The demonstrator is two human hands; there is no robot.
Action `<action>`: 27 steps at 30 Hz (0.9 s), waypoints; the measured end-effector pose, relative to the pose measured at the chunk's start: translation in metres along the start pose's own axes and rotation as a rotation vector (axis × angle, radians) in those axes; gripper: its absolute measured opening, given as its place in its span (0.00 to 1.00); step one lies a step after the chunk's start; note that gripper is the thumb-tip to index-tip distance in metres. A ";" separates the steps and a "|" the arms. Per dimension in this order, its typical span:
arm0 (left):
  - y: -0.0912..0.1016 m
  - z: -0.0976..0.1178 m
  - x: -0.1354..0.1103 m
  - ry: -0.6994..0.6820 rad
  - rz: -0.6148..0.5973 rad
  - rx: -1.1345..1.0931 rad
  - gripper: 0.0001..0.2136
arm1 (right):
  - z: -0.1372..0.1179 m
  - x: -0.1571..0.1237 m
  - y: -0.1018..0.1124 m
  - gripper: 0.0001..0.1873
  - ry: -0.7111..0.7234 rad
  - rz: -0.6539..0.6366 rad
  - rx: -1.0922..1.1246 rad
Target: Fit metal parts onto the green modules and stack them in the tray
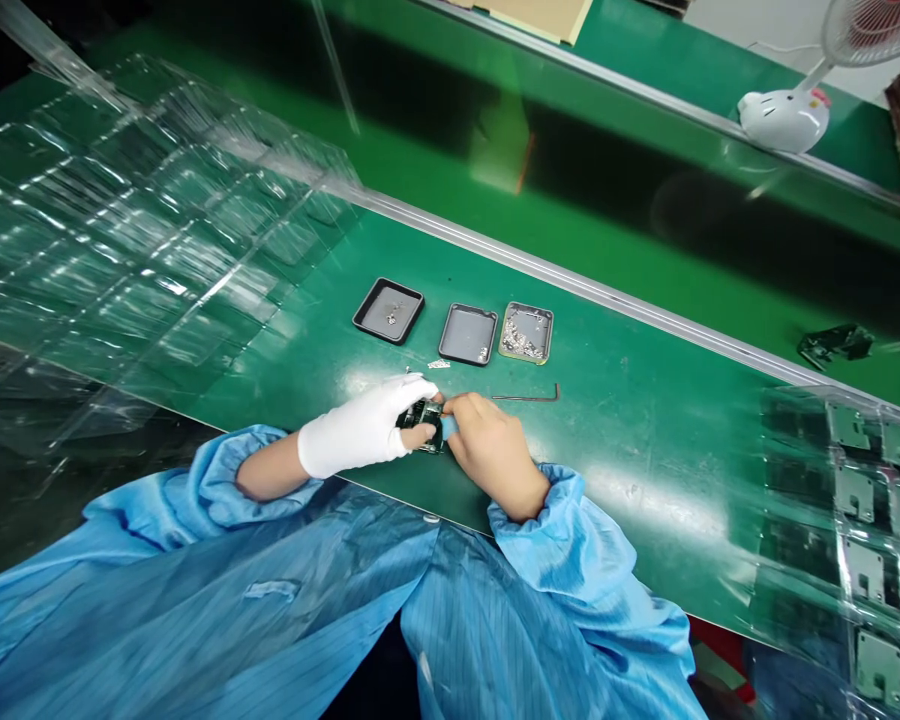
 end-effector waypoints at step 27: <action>-0.023 -0.016 -0.022 0.076 0.104 0.093 0.23 | 0.063 0.002 0.005 0.08 -0.138 -0.129 0.088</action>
Point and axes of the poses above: each hand's wrist, its own x-axis towards the middle knuckle, its own y-axis out of the back of the hand, z = x × y, the point moved 4 cm from there along x, towards the middle knuckle, and after that the axes turned 12 degrees about -y, right-handed, at the moved point
